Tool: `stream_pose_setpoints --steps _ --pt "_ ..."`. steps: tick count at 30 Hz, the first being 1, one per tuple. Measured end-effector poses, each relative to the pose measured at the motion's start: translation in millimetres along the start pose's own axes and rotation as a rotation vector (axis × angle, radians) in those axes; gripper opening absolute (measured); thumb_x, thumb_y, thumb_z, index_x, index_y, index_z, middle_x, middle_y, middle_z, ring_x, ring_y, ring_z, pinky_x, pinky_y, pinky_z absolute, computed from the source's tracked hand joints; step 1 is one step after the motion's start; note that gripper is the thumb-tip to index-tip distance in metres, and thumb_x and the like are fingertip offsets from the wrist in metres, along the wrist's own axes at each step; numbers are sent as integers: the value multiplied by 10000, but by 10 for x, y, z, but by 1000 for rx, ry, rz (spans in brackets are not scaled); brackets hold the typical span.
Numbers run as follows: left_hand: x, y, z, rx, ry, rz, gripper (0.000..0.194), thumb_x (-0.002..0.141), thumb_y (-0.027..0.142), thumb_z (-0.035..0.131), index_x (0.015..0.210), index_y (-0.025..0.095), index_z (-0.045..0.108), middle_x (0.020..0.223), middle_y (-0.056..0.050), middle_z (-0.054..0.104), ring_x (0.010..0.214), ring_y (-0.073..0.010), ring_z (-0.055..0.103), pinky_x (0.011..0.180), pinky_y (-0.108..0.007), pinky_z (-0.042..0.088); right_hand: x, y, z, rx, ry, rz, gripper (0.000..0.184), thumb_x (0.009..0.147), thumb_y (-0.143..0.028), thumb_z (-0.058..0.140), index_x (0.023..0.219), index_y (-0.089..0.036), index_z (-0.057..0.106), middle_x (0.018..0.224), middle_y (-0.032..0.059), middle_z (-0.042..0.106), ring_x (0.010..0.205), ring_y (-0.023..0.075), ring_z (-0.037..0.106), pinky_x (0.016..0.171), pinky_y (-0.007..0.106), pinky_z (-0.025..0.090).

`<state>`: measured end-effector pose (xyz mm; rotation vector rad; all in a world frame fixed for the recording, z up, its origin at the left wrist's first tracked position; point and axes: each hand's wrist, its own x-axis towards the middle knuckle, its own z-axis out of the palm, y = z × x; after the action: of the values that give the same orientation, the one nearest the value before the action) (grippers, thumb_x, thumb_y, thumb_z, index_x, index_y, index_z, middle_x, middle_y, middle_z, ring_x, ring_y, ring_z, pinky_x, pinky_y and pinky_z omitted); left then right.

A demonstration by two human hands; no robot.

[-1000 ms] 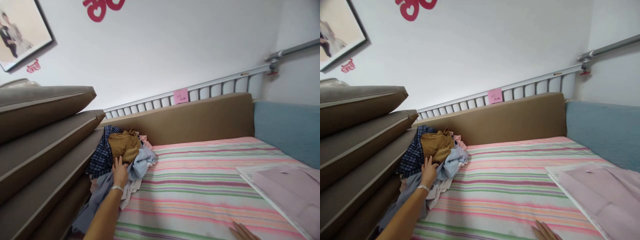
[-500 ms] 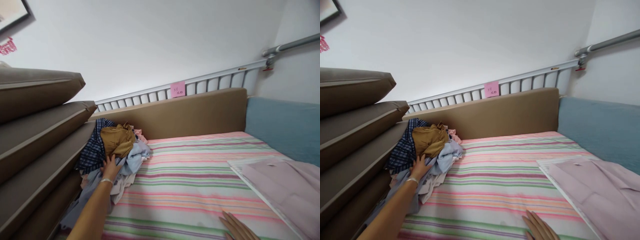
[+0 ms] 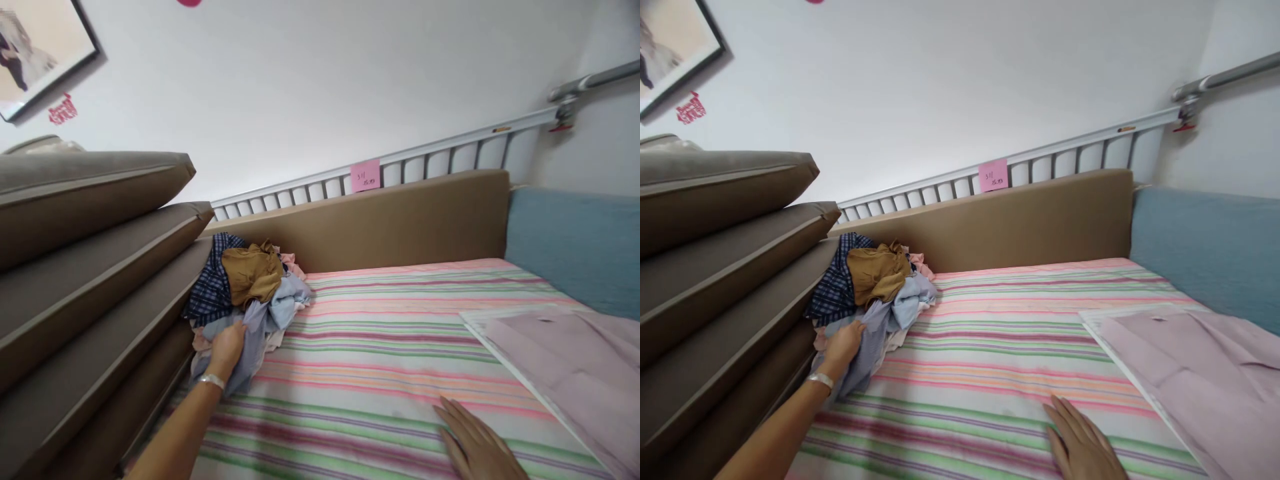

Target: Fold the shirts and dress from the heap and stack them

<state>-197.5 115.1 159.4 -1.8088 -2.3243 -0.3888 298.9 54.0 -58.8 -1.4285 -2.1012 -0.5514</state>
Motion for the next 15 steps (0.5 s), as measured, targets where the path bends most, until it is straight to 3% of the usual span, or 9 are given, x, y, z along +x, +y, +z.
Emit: stream_pose_setpoints --steps 4,9,12,15 --pt "-436 741 155 -256 -34 103 320 896 319 347 792 142 593 725 -91 645 680 -180 592 653 -282 401 34 -40 -4 10 6 51 409 813 -432 466 1110 -221 652 1223 41 604 1114 242 566 910 408 477" --pt "-1506 1799 619 -556 -135 183 284 873 326 387 737 160 573 678 -40 618 626 -144 525 612 -250 386 83 -118 -94 73 -22 114 374 838 -377 451 1122 -215 633 1228 54 602 1145 232 541 962 403 423" --pt "-2150 2234 796 -792 -363 147 266 850 354 407 719 169 546 699 -46 587 663 -159 478 662 -286 366 108 -145 -145 122 -78 149 370 848 -353 444 1139 -208 620 1243 65 591 1169 228 520 988 406 396" --pt "-2598 2456 809 -866 -560 180 222 803 359 460 662 191 488 691 -19 524 715 -166 440 709 -303 334 148 -148 -206 195 -158 199 369 840 -323 449 1146 -200 615 1255 79 580 1191 237 500 1010 424 372"
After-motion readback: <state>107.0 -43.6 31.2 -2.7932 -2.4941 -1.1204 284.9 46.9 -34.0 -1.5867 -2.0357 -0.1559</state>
